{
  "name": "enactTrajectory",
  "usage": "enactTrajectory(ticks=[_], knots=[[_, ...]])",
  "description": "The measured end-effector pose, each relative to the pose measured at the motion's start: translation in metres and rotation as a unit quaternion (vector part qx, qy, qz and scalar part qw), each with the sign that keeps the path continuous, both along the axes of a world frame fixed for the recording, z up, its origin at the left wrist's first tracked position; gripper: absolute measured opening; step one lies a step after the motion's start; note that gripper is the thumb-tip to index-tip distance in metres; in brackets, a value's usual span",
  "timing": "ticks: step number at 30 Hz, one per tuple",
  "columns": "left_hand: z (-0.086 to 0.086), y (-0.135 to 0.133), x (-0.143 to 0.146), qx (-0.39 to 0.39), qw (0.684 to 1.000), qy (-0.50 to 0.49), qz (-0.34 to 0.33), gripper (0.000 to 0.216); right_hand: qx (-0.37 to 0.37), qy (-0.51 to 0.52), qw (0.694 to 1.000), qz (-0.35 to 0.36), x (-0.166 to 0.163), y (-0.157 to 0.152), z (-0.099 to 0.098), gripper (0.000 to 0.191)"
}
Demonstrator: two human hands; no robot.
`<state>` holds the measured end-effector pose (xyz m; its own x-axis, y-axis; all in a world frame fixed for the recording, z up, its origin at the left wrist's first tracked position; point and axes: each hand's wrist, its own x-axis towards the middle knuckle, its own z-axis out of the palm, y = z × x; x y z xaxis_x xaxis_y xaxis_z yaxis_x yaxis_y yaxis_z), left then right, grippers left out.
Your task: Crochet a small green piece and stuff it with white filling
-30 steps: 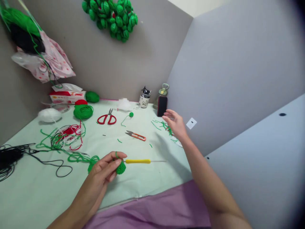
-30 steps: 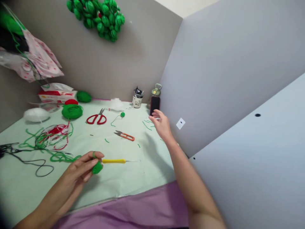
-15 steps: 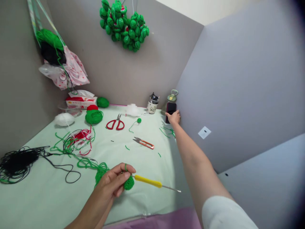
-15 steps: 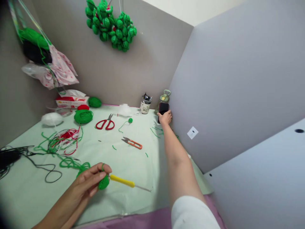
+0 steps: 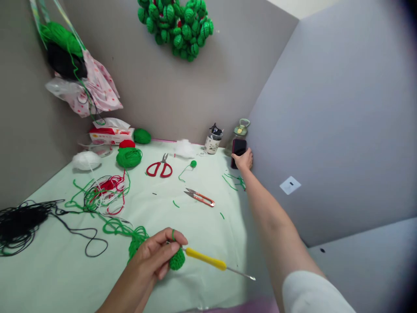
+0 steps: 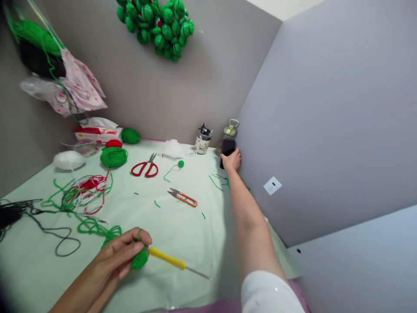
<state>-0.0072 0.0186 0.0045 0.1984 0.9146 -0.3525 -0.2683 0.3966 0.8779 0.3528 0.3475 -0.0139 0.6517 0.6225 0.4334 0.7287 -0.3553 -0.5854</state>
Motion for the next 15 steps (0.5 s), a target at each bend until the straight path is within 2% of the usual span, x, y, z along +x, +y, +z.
enactTrajectory(ticks=[4, 8, 12, 15], knots=[[-0.006, 0.006, 0.003, -0.015, 0.999, -0.020, -0.020, 0.034, 0.032, 0.004, 0.999, 0.007, 0.000, 0.003, -0.004, 0.041], [-0.015, 0.013, 0.006, -0.035, 0.998, -0.042, -0.040, 0.047, 0.063, 0.005, 0.998, 0.025, 0.002, 0.009, 0.001, 0.044], [-0.025, 0.017, 0.006, -0.038, 0.998, -0.045, -0.035, 0.052, 0.059, -0.003, 0.998, 0.021, 0.004, 0.018, 0.007, 0.046], [-0.029, 0.018, 0.006, -0.046, 0.997, -0.040, -0.038, 0.055, 0.045, -0.007, 0.999, 0.010, 0.002, 0.020, 0.001, 0.045]])
